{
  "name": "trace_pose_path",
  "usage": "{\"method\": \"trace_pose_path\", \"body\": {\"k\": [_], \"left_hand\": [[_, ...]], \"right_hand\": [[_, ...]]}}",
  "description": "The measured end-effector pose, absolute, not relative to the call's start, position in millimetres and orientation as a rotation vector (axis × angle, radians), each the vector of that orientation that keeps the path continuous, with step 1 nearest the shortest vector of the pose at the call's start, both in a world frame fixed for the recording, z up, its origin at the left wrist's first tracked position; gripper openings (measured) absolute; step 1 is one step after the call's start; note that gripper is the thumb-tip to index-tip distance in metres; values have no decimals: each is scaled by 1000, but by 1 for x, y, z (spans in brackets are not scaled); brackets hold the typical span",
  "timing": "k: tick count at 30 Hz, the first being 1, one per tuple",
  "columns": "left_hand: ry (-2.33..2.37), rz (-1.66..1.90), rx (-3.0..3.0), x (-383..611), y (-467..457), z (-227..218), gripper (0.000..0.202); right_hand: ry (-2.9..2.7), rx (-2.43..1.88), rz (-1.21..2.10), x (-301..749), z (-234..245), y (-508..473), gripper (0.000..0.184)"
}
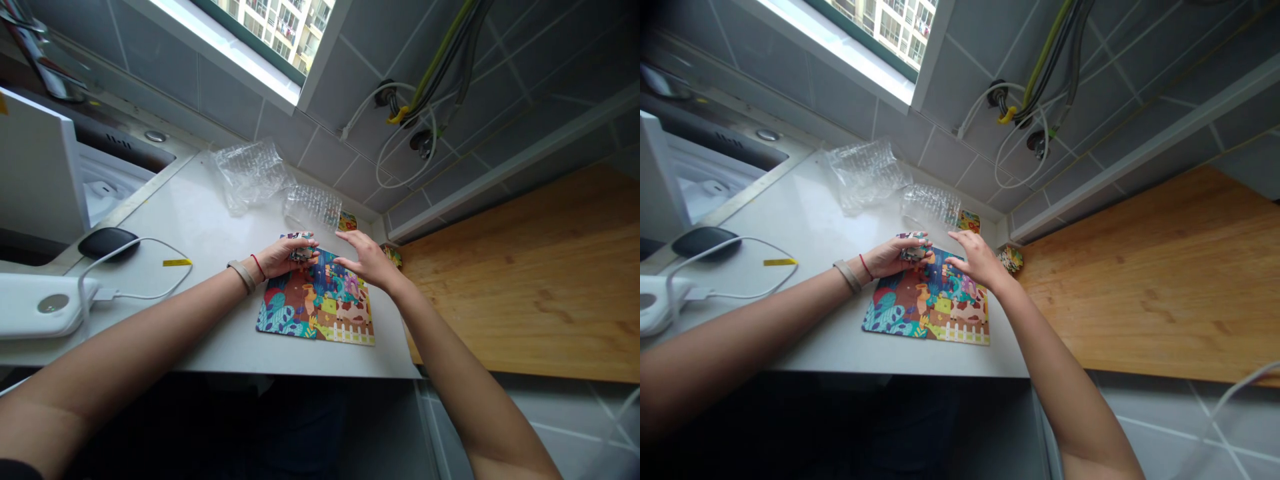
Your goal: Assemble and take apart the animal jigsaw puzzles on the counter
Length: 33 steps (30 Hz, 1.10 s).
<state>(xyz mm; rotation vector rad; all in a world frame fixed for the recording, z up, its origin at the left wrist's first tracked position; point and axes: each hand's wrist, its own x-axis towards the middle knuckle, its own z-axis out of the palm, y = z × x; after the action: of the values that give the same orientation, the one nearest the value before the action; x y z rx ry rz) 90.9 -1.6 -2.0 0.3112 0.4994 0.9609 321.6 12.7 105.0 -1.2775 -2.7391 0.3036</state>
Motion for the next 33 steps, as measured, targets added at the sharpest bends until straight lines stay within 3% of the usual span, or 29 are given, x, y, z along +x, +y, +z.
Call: {"method": "trace_pose_path", "body": {"k": [3,8,17,28,33], "left_hand": [[546,965,333,92,-2,-2,36],[590,928,363,93,-5,1,46],[594,923,380,93,-5,1,51],[575,918,374,92,-5,1,41],[575,910,397,92,-3,-4,45]], "right_hand": [[-2858,-1505,458,355,101,11,61],[-2961,-1816,571,387,73,-6,99],[-2919,-1672,563,396,60,-13,79],[-2874,-1642,521,399,62,-21,78],[-2925,-1621,320,398,66,-27,76]]}}
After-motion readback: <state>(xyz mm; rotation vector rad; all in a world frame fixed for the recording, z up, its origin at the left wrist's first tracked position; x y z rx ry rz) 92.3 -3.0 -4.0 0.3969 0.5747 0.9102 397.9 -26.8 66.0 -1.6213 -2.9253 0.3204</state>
